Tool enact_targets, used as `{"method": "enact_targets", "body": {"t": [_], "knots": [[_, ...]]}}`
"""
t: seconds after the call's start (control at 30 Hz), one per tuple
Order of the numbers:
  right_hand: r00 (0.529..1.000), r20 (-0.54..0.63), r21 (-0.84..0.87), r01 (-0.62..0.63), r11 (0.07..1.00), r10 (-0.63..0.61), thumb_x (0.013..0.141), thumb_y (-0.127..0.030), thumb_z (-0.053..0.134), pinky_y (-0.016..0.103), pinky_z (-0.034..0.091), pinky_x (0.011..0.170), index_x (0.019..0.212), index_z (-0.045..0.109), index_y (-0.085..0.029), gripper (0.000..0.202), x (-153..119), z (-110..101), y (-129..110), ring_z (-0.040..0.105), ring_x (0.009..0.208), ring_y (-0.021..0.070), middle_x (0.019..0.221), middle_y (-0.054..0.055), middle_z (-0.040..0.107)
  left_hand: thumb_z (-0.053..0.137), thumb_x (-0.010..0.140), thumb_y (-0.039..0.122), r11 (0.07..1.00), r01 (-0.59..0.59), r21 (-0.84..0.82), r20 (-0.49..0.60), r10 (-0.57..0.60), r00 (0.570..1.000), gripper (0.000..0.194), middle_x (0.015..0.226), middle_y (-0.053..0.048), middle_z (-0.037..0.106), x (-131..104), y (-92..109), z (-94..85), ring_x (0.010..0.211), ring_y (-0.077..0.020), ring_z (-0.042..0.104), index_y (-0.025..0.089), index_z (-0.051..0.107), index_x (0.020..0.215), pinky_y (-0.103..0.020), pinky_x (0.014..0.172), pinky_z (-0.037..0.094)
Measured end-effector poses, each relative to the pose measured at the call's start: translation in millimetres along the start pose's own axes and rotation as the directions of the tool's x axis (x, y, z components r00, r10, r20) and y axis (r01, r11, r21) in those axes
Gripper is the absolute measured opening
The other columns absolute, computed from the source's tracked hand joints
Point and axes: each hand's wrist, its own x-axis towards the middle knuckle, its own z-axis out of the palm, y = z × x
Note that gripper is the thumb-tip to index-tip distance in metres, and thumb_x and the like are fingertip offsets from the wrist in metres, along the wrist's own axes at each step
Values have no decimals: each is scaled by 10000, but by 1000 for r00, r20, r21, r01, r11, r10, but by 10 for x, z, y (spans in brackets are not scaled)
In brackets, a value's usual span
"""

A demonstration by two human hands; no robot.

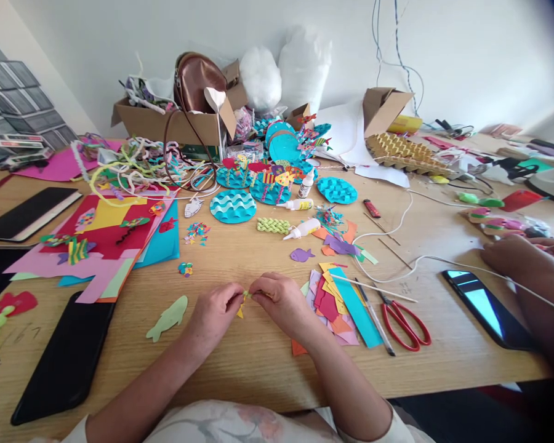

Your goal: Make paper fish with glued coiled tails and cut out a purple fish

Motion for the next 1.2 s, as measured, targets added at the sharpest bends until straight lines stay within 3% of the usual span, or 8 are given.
{"method": "enact_targets", "body": {"t": [0.37, 0.53, 0.67, 0.9, 1.0, 1.2], "knots": [[998, 63, 18, 12, 1000, -13, 724, 4, 610, 195, 404, 643, 736, 680, -171, 189, 60, 29, 53, 589, 706, 123, 714, 10, 650, 482, 777, 163, 994, -87, 67, 80, 82, 993, 127, 699, -10, 614, 29, -95, -6, 645, -146, 565, 192, 585, 708, -229, 606, 402], [996, 84, 2, 24, 1000, -24, 714, 25, 598, 195, 414, 652, 744, 688, -167, 214, 119, 8, 107, 596, 724, 124, 733, 19, 646, 526, 764, 185, 999, -28, 35, 23, 27, 999, 137, 741, -5, 626, 5, -139, -95, 666, -152, 585, 203, 580, 889, -236, 616, 443], [996, 85, -10, 6, 1000, -6, 711, 17, 608, 200, 424, 662, 742, 694, -168, 207, 117, 32, 166, 601, 738, 129, 751, 25, 650, 456, 807, 159, 985, -167, 50, 10, 166, 986, 155, 834, -37, 665, -95, -216, -134, 764, -168, 612, 212, 598, 839, -266, 711, 474], [996, 78, -53, 35, 998, -31, 745, -13, 586, 208, 427, 676, 772, 688, -181, 198, 100, 129, 199, 602, 749, 133, 762, 26, 653, 330, 840, 76, 898, -405, 171, 56, 402, 914, 330, 921, -63, 669, -155, -355, -83, 893, -182, 609, 199, 622, 934, -309, 796, 505], [996, 89, -74, 26, 997, -19, 734, -6, 592, 211, 423, 675, 786, 678, -177, 198, 99, 155, 200, 601, 750, 138, 764, 28, 657, 298, 834, 48, 860, -453, 234, 88, 445, 891, 380, 964, -78, 665, -156, -379, -92, 934, -180, 605, 183, 620, 984, -313, 825, 507], [994, 97, -70, 48, 996, -41, 752, -15, 582, 204, 407, 683, 783, 661, -186, 191, 93, 187, 213, 586, 744, 125, 759, 15, 646, 279, 842, 38, 833, -458, 311, 141, 437, 889, 443, 1074, -78, 633, -182, -397, -101, 996, -173, 585, 178, 564, 1151, -317, 870, 498]]}}
